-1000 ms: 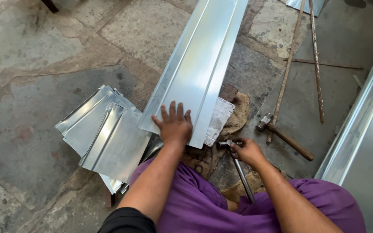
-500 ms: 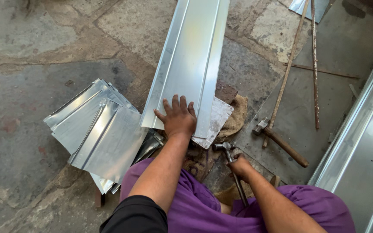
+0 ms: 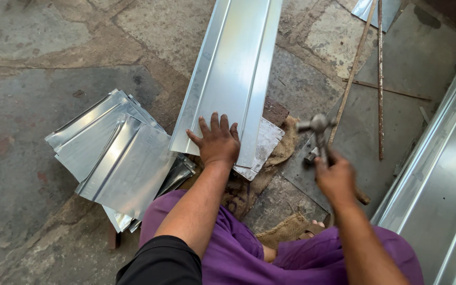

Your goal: The person hammers the edges of long metal sheets on a metal block. They pick up sheets from a stack, position the edges, use a hammer to bend or flatten sections, and move finished sheets aside.

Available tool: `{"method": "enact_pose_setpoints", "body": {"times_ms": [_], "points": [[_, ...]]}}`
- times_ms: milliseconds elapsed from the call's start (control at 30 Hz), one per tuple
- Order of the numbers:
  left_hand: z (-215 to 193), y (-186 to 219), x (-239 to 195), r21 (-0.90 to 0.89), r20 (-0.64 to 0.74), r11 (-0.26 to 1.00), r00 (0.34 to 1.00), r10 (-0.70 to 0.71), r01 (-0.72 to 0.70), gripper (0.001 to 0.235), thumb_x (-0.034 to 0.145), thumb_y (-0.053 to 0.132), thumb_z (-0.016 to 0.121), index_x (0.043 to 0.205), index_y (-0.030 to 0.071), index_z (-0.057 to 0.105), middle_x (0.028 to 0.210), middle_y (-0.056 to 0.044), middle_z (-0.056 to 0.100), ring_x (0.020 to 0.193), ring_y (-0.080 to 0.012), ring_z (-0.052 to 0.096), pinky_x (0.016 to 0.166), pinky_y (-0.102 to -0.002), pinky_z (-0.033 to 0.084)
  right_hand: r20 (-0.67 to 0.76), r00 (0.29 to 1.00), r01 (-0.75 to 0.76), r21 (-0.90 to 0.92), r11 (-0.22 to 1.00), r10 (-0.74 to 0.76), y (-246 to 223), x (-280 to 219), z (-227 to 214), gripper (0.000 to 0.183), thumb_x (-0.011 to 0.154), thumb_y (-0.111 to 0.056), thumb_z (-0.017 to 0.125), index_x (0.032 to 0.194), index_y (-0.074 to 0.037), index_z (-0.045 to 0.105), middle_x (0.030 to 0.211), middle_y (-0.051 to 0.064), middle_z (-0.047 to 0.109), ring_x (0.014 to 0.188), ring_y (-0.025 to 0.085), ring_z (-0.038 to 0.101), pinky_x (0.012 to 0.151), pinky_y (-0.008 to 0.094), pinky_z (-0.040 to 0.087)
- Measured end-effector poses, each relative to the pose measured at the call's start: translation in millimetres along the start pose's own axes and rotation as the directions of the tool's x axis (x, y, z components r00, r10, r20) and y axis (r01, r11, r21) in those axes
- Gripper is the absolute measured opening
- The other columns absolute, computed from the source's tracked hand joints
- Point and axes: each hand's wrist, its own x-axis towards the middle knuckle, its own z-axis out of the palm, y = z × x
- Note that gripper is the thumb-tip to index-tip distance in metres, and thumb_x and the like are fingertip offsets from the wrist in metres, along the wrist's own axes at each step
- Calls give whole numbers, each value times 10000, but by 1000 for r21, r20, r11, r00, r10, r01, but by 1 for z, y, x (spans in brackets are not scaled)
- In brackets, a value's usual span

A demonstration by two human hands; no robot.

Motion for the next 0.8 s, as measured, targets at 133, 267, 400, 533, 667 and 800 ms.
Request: {"method": "enact_pose_setpoints", "body": {"times_ms": [133, 267, 400, 533, 667, 800], "points": [[0, -1, 2, -5, -1, 1000, 1000, -5, 5, 539, 1060, 488, 252, 1493, 193, 381, 1618, -71, 292, 1524, -401, 159, 1140, -771, -6, -393, 680, 702, 107, 704, -619, -58, -47, -77, 433, 1070, -179, 730, 1444, -5, 599, 1073, 127, 699, 900, 190, 693, 802, 327, 594], [2, 0, 0, -10, 19, 1000, 1000, -17, 17, 539, 1063, 485, 251, 1498, 192, 377, 1622, -60, 297, 1526, -399, 163, 1143, -773, -21, -605, 452, 890, 259, 375, -655, -76, -72, -113, 162, 1179, -180, 663, 1293, -69, 635, 970, 81, 695, 778, 120, 706, 689, 252, 601], [2, 0, 2, -26, 7, 999, 1000, -19, 19, 538, 1062, 491, 248, 1494, 199, 378, 1627, -57, 294, 1536, -396, 157, 1142, -773, -27, -619, 409, 912, 292, 288, -670, -83, -89, -104, 83, 1178, -173, 625, 1166, -93, 647, 940, 77, 694, 728, 111, 697, 654, 267, 564], [4, -1, -1, 4, -41, 1000, 999, 6, -6, 537, 1065, 481, 241, 1487, 177, 372, 1611, -86, 299, 1512, -409, 158, 1130, -777, -26, -118, 541, 833, -65, 550, -833, -88, -83, -35, 213, 1018, -139, 649, 1215, -63, 677, 978, 147, 730, 843, 270, 695, 761, 388, 566], [0, 2, -1, -27, -19, 1000, 1000, -2, 2, 535, 1067, 476, 250, 1487, 170, 377, 1618, -79, 309, 1522, -401, 168, 1139, -782, -12, 121, 705, 698, -293, 653, -699, -85, -73, -28, 422, 897, -137, 719, 1318, -123, 694, 1002, 174, 735, 748, 330, 720, 633, 422, 572], [-2, 2, -4, -45, -3, 999, 1000, -17, 17, 537, 1063, 471, 264, 1489, 168, 382, 1612, -74, 325, 1526, -399, 187, 1142, -781, -10, -356, 443, 879, -8, 477, -823, -88, -83, -83, 333, 1025, -85, 730, 1341, -30, 641, 1128, 177, 731, 921, 247, 743, 784, 326, 618]]}}
